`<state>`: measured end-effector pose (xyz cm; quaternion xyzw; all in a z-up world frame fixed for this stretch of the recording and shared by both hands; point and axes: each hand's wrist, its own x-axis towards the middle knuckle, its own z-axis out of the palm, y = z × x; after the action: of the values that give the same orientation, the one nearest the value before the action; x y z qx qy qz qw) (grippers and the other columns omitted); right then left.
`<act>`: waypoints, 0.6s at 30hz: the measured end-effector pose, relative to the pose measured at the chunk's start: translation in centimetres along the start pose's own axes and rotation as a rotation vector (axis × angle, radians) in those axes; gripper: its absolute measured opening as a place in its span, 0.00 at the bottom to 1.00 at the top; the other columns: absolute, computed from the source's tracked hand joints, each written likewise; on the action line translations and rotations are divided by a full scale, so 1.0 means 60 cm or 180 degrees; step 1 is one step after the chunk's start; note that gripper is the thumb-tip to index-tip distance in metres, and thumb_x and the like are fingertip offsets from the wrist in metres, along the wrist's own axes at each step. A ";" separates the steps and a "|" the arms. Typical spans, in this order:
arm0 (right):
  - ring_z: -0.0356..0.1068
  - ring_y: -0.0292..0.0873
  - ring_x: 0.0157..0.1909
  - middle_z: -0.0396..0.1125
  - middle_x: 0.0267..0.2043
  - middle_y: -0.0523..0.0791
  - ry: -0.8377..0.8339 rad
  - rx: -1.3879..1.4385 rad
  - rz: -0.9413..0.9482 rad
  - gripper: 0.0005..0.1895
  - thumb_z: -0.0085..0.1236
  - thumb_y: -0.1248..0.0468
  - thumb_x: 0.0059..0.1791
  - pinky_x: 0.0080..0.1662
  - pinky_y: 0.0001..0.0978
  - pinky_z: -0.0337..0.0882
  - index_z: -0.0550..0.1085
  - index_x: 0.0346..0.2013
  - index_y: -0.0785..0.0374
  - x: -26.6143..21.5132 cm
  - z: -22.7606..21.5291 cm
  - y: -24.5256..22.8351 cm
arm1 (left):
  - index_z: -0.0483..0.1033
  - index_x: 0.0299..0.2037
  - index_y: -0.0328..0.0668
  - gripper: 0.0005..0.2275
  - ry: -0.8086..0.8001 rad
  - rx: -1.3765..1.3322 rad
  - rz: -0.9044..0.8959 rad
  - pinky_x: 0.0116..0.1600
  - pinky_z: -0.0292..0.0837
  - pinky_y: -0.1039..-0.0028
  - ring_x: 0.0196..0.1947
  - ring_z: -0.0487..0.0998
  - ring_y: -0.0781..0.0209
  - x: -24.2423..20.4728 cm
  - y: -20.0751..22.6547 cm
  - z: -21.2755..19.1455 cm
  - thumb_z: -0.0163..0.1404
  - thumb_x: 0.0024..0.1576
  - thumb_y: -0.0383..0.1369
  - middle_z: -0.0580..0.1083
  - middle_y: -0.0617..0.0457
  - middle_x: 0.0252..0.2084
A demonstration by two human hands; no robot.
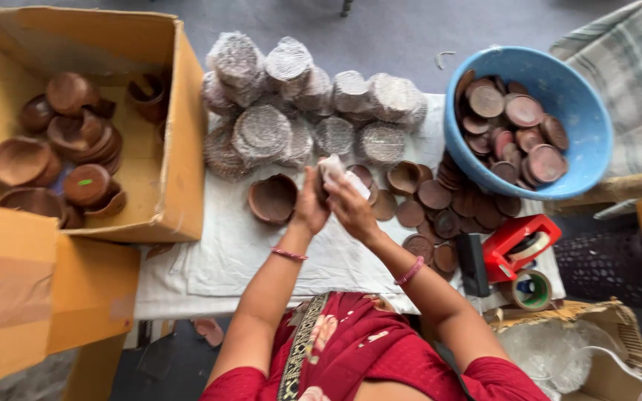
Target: The person wipes the inside and outside of small wooden bowls with a white cloth. They pick up bowls from a blue basin and a cardboard box, clean them, and place them on the table or back into the basin.
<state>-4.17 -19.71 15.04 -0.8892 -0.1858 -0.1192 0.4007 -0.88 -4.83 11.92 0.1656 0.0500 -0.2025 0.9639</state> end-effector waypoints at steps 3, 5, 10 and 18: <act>0.53 0.60 0.76 0.53 0.75 0.57 0.0014 0.0321 -0.0246 0.26 0.49 0.59 0.57 0.72 0.48 0.53 0.64 0.70 0.62 0.019 0.010 -0.014 | 0.60 0.66 0.36 0.31 -0.0433 0.0058 0.0060 0.68 0.62 0.53 0.66 0.64 0.45 0.035 -0.063 -0.088 0.38 0.74 0.60 0.65 0.44 0.61; 0.49 0.59 0.78 0.51 0.77 0.58 0.0277 0.0333 -0.0216 0.27 0.45 0.58 0.59 0.74 0.47 0.49 0.61 0.72 0.63 0.027 0.017 0.008 | 0.60 0.69 0.44 0.30 -0.0339 0.0177 -0.0032 0.70 0.63 0.60 0.68 0.65 0.54 -0.001 -0.048 0.006 0.37 0.68 0.59 0.66 0.51 0.66; 0.46 0.57 0.80 0.50 0.78 0.57 0.0454 0.0406 -0.0262 0.28 0.38 0.54 0.61 0.76 0.45 0.46 0.57 0.74 0.64 -0.028 0.074 0.044 | 0.61 0.73 0.48 0.27 -0.0353 0.0296 0.0340 0.74 0.62 0.72 0.72 0.66 0.65 0.002 -0.027 0.037 0.36 0.67 0.51 0.66 0.60 0.73; 0.51 0.61 0.77 0.54 0.76 0.57 0.0563 0.0149 -0.0488 0.30 0.42 0.56 0.58 0.73 0.50 0.47 0.60 0.73 0.65 0.002 0.063 0.023 | 0.63 0.73 0.44 0.28 -0.0353 0.0308 0.0448 0.74 0.63 0.71 0.70 0.69 0.64 -0.018 -0.006 0.060 0.34 0.69 0.51 0.68 0.58 0.73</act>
<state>-3.22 -17.65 11.70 -0.8488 -0.2199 -0.2231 0.4260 -1.88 -5.94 15.36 0.2036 -0.0251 -0.1454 0.9679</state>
